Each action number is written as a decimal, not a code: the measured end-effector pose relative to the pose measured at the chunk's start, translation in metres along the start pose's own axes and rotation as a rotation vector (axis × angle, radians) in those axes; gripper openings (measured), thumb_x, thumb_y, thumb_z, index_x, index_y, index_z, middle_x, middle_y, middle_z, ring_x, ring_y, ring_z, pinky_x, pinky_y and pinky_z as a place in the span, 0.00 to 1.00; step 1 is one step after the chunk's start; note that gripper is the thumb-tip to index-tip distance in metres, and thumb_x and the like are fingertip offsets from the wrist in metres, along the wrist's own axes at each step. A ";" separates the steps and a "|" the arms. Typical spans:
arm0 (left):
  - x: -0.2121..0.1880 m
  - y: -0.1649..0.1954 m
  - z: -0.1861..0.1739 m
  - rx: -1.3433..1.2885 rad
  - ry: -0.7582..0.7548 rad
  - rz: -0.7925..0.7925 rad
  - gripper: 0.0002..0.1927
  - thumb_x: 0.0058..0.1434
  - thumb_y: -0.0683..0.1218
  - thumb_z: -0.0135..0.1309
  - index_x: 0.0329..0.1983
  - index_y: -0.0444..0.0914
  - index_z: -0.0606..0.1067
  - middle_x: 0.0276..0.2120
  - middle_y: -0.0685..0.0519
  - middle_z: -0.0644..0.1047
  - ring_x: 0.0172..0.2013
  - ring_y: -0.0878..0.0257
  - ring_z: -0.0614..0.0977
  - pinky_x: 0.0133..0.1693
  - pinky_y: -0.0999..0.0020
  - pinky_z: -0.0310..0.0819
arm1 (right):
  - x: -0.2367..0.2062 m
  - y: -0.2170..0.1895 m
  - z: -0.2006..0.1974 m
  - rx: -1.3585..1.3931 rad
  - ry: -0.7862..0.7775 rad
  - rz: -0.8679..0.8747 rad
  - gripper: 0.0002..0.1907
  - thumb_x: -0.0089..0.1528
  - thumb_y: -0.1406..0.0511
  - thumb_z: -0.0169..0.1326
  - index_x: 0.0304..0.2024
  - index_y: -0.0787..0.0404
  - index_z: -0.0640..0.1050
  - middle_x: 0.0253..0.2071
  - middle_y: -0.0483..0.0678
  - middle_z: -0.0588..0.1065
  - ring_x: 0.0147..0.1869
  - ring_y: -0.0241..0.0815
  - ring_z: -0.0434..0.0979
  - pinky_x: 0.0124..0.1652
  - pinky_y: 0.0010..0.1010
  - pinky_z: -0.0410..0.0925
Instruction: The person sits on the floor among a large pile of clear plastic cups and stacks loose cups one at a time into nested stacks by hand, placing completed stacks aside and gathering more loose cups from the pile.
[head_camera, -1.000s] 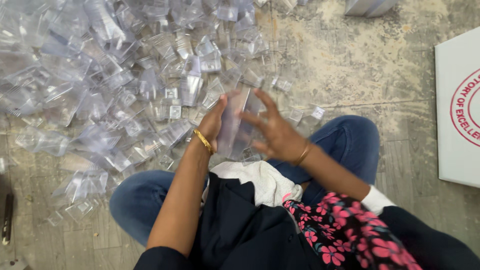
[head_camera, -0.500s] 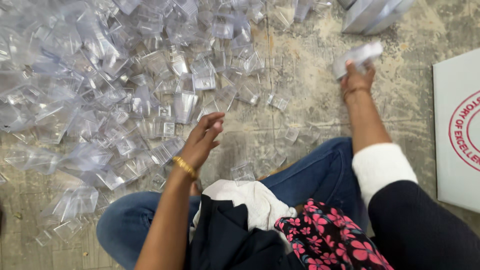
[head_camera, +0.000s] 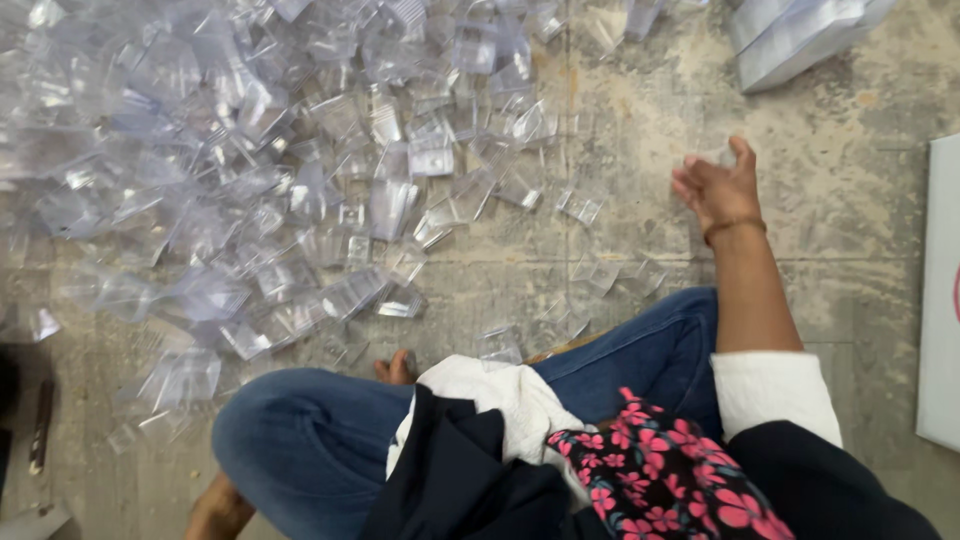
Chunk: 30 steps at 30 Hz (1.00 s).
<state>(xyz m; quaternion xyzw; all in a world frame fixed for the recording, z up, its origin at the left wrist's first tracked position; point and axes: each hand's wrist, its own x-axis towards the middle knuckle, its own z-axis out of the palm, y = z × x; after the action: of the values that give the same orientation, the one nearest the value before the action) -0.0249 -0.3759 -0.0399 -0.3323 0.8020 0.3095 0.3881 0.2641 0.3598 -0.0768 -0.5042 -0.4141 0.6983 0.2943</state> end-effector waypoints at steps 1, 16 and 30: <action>0.013 0.009 0.006 -0.093 -0.039 -0.014 0.45 0.61 0.52 0.57 0.71 0.51 0.41 0.65 0.35 0.67 0.55 0.44 0.79 0.48 0.44 0.76 | -0.014 0.004 0.000 -0.029 -0.011 0.023 0.43 0.64 0.73 0.58 0.74 0.49 0.50 0.52 0.52 0.75 0.48 0.46 0.80 0.48 0.40 0.76; -0.019 0.256 0.151 0.001 -0.461 0.389 0.74 0.53 0.37 0.64 0.71 0.65 0.14 0.75 0.36 0.42 0.64 0.43 0.70 0.44 0.46 0.80 | -0.048 0.025 0.009 -0.333 -0.131 0.018 0.39 0.60 0.70 0.60 0.71 0.54 0.60 0.51 0.48 0.76 0.50 0.39 0.78 0.45 0.36 0.75; -0.081 0.246 0.188 1.116 0.085 0.770 0.41 0.57 0.64 0.67 0.66 0.36 0.72 0.59 0.36 0.77 0.58 0.42 0.78 0.56 0.51 0.72 | -0.072 0.022 0.020 -0.883 -0.055 -0.642 0.20 0.62 0.67 0.63 0.55 0.58 0.74 0.40 0.53 0.79 0.41 0.42 0.83 0.42 0.32 0.75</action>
<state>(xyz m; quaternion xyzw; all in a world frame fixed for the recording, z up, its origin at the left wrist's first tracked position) -0.0980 -0.0660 -0.0092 0.2153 0.9172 -0.0477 0.3318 0.2682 0.2842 -0.0602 -0.4097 -0.8086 0.3459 0.2420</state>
